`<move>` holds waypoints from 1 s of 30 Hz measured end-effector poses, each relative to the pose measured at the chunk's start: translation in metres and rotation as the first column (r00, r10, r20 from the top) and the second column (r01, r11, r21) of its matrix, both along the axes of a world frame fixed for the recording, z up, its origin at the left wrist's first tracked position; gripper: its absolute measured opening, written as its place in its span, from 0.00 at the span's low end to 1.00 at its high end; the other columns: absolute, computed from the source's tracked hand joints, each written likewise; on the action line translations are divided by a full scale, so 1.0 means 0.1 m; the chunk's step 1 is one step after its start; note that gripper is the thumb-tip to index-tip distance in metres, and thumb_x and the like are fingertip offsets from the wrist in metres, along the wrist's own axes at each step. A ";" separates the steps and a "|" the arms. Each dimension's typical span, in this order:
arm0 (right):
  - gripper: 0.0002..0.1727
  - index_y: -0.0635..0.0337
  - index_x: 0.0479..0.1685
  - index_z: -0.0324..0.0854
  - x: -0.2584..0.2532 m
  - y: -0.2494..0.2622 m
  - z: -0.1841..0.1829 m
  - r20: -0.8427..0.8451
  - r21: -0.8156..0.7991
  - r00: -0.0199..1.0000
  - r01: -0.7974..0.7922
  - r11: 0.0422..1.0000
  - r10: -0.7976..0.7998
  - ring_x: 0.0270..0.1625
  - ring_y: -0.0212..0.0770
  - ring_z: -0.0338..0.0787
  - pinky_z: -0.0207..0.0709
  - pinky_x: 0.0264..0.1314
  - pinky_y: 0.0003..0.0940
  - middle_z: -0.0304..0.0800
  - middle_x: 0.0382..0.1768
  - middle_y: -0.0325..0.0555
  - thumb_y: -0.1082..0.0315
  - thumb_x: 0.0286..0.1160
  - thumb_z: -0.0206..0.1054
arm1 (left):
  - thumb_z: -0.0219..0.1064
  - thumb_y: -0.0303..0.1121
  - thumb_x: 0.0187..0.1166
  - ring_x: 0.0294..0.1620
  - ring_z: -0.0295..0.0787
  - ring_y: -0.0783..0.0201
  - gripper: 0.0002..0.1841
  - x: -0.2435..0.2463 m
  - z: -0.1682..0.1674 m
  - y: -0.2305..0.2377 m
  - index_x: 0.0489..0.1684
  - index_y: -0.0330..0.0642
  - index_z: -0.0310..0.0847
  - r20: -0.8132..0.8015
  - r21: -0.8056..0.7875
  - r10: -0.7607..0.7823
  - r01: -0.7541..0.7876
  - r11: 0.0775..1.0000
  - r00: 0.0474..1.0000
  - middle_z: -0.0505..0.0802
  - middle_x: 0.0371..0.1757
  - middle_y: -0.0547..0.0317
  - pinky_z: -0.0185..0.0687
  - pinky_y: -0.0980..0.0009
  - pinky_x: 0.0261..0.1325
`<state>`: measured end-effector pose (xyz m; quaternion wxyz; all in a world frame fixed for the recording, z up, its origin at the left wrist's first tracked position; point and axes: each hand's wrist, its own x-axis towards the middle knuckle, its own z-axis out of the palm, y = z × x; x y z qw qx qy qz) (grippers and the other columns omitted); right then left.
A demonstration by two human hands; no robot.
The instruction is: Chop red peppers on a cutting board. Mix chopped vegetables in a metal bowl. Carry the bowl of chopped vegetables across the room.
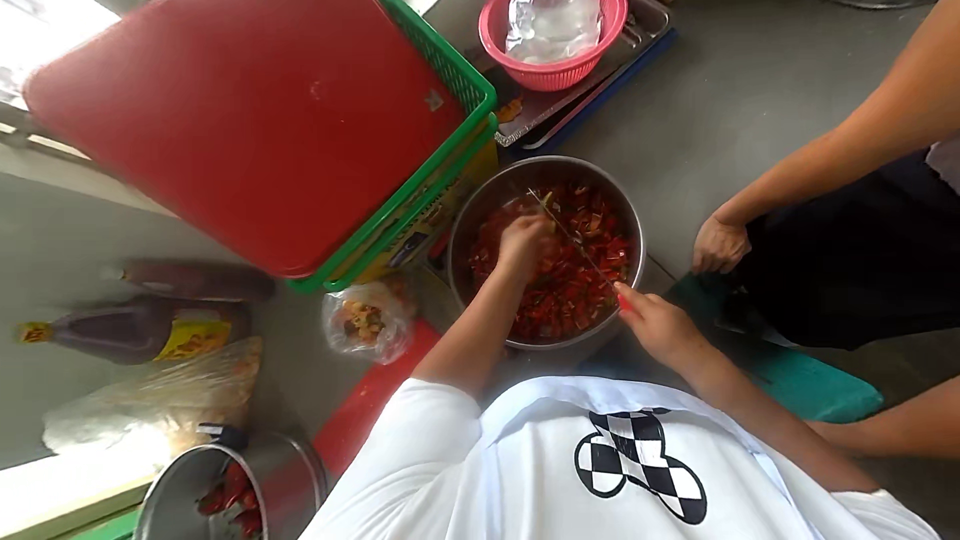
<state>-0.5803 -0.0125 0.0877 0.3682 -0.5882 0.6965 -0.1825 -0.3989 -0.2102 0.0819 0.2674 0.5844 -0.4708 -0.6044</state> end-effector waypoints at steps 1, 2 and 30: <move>0.27 0.53 0.87 0.69 -0.04 0.00 0.01 0.059 0.034 0.998 0.019 0.999 -0.021 0.63 0.59 0.90 0.81 0.68 0.54 0.87 0.66 0.65 0.61 0.92 0.57 | 0.64 0.28 0.83 0.44 0.89 0.61 0.17 0.05 0.00 0.07 0.67 0.31 0.78 0.160 -0.026 -0.197 0.204 0.979 0.967 0.90 0.52 0.47 0.88 0.64 0.50; 0.27 0.53 0.88 0.68 -0.08 0.02 0.00 0.112 0.041 0.993 0.037 0.998 -0.042 0.57 0.55 0.92 0.84 0.62 0.50 0.86 0.66 0.63 0.61 0.92 0.57 | 0.67 0.29 0.81 0.62 0.88 0.57 0.18 0.09 -0.01 0.13 0.68 0.34 0.82 0.356 -0.044 -0.377 0.418 0.907 0.855 0.89 0.65 0.45 0.84 0.57 0.66; 0.27 0.59 0.81 0.75 -0.42 0.49 -0.24 0.197 -0.217 0.966 0.208 0.954 -0.166 0.39 0.39 0.91 0.87 0.43 0.35 0.91 0.53 0.59 0.56 0.89 0.58 | 0.57 0.35 0.92 0.61 0.91 0.51 0.18 0.62 0.30 -0.65 0.75 0.41 0.78 0.595 0.047 -0.461 0.544 0.838 0.659 0.88 0.69 0.44 0.86 0.49 0.64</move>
